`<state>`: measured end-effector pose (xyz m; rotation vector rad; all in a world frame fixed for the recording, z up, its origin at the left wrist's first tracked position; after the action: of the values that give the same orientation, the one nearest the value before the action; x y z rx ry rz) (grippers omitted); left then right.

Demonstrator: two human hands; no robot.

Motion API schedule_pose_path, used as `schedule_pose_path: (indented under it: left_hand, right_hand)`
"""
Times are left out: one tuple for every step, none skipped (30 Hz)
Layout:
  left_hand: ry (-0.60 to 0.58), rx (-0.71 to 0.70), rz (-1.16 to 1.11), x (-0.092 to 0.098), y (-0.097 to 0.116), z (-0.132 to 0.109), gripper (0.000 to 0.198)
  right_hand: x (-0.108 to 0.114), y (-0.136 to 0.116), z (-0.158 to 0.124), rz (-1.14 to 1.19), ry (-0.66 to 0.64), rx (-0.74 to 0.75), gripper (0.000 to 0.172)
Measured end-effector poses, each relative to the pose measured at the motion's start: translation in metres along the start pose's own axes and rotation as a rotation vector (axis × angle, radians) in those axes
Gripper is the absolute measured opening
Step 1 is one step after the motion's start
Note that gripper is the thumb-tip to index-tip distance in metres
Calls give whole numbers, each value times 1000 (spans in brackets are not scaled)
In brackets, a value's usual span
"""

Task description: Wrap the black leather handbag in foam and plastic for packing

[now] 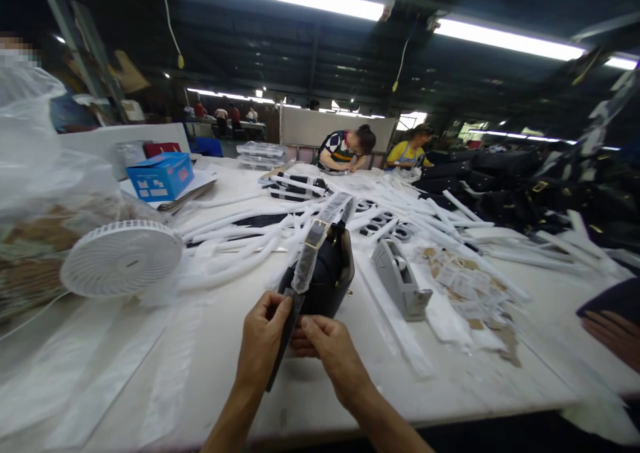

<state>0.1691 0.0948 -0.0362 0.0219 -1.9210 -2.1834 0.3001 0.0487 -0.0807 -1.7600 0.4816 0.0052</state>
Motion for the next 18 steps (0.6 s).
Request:
schedule_pose_path:
  left_hand:
    - [-4, -9, 15, 1, 1, 0, 35]
    - [-9, -28, 39, 1, 3, 0, 35]
    - [-5, -64, 74, 2, 5, 0, 34]
    - [7, -119, 119, 4, 10, -1, 33]
    - [27, -198, 174, 6, 16, -1, 31]
    - [54, -300, 236, 7, 23, -2, 29]
    - [88, -418, 303, 8, 31, -5, 28]
    - [125, -544, 371, 8, 39, -8, 28]
    - [160, -665, 442, 7, 45, -13, 28]
    - [193, -768, 514, 5, 50, -18, 29]
    - [223, -848, 582, 3, 53, -22, 29]
    - [246, -907, 640, 1, 55, -26, 29]
    - [259, -950, 686, 0, 56, -30, 28]
    - [263, -987, 716, -2, 56, -35, 27]
    - [265, -1017, 731, -3, 56, -40, 27]
    - [261, -1043, 739, -5, 55, -46, 28]
    - [254, -1063, 745, -6, 52, -51, 30]
    - [255, -1074, 749, -7, 49, -55, 33]
  right_hand:
    - [-4, -3, 2, 15, 12, 9, 60]
    - [-7, -5, 4, 33, 28, 16, 60]
    - [-9, -6, 6, 54, 47, 20, 59]
    - [-11, -6, 8, 74, 67, 21, 60]
    - [-13, -5, 10, 94, 87, 22, 60]
    - [-14, -4, 12, 109, 105, 21, 60]
    - [-16, -2, 14, 120, 123, 17, 61]
    - [-16, -1, 16, 125, 140, 17, 61]
    - [-18, 0, 18, 126, 152, 22, 60]
    - [-18, 0, 19, 125, 161, 31, 59]
    - [-19, 0, 21, 125, 170, 43, 59]
    - [-19, -1, 21, 125, 180, 55, 58]
    - [-19, -2, 22, 125, 191, 68, 57]
    - [-18, -3, 22, 122, 202, 80, 56]
    - [-17, -5, 21, 114, 212, 94, 55]
    - [-16, -6, 20, 101, 221, 107, 53]
    - [-15, -7, 19, 90, 225, 116, 53]
    - [-15, -8, 18, 86, 224, 119, 54]
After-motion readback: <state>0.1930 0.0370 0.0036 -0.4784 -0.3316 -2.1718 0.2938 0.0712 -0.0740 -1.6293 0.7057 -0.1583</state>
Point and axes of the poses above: each hand's wrist, its own z-axis towards the middle knuckle, its own x-axis out of the back of the hand, y = z × x, the point moved 9 cm from there along z, towards the middle knuckle, and after that the axes turned 10 degrees about y, right-handed, at the moved point
